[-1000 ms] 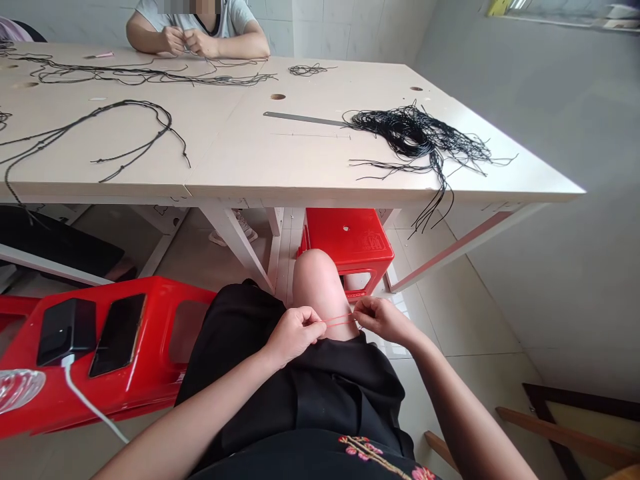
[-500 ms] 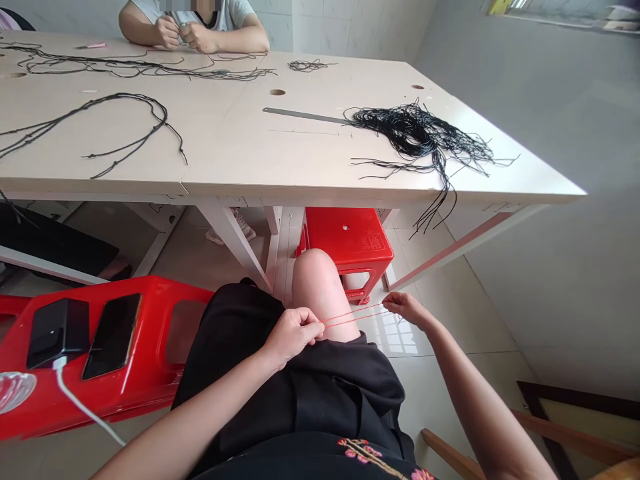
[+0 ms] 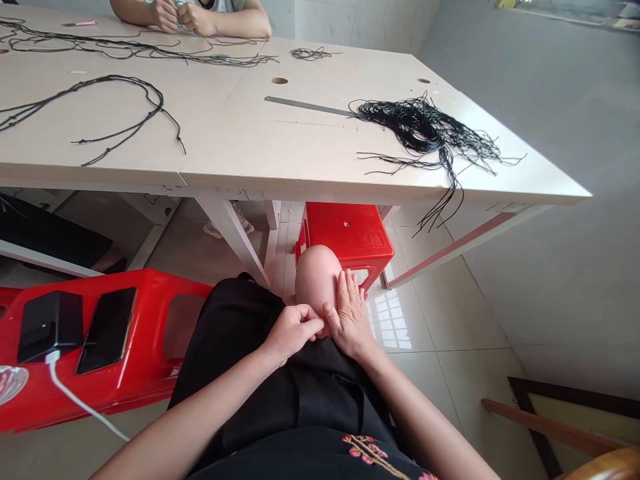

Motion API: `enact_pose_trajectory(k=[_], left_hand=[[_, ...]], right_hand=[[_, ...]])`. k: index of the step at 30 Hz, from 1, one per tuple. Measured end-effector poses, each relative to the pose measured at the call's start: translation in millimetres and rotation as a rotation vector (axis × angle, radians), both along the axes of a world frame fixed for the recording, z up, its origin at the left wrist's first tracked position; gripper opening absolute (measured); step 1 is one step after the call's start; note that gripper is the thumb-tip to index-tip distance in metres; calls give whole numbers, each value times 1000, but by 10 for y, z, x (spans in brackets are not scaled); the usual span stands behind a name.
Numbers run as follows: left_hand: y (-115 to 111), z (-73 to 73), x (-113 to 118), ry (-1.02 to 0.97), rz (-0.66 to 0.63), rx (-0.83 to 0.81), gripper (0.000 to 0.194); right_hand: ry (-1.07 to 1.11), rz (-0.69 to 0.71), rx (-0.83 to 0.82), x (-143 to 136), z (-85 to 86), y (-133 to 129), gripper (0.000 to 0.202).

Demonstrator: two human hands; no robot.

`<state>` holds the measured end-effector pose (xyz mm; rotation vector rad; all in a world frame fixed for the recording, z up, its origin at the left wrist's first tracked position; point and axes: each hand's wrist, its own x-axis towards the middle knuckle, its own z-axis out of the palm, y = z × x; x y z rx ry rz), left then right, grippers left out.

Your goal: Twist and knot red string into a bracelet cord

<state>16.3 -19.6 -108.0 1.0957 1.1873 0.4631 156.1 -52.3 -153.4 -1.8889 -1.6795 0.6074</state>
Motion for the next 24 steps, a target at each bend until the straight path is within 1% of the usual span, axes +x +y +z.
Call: enact_pose_trajectory(k=[2, 6, 9, 13, 18, 24], left_hand=[[29, 2, -13, -13, 28, 2, 11], [138, 7, -37, -51, 64, -11, 16], [228, 4, -59, -75, 82, -22, 17], [324, -12, -105, -95, 109, -33, 16], [407, -25, -145, -120, 148, -65, 15], [521, 3, -172, -139, 193, -82, 15]], right_hand=[[-21, -19, -15, -16, 23, 110, 73], [-56, -69, 18, 15, 94, 370, 68], [-50, -64, 17, 3, 133, 515, 67], [-26, -59, 19, -40, 185, 640, 69], [-61, -47, 9, -83, 240, 754, 71], [-138, -58, 78, -145, 320, 1009, 69]])
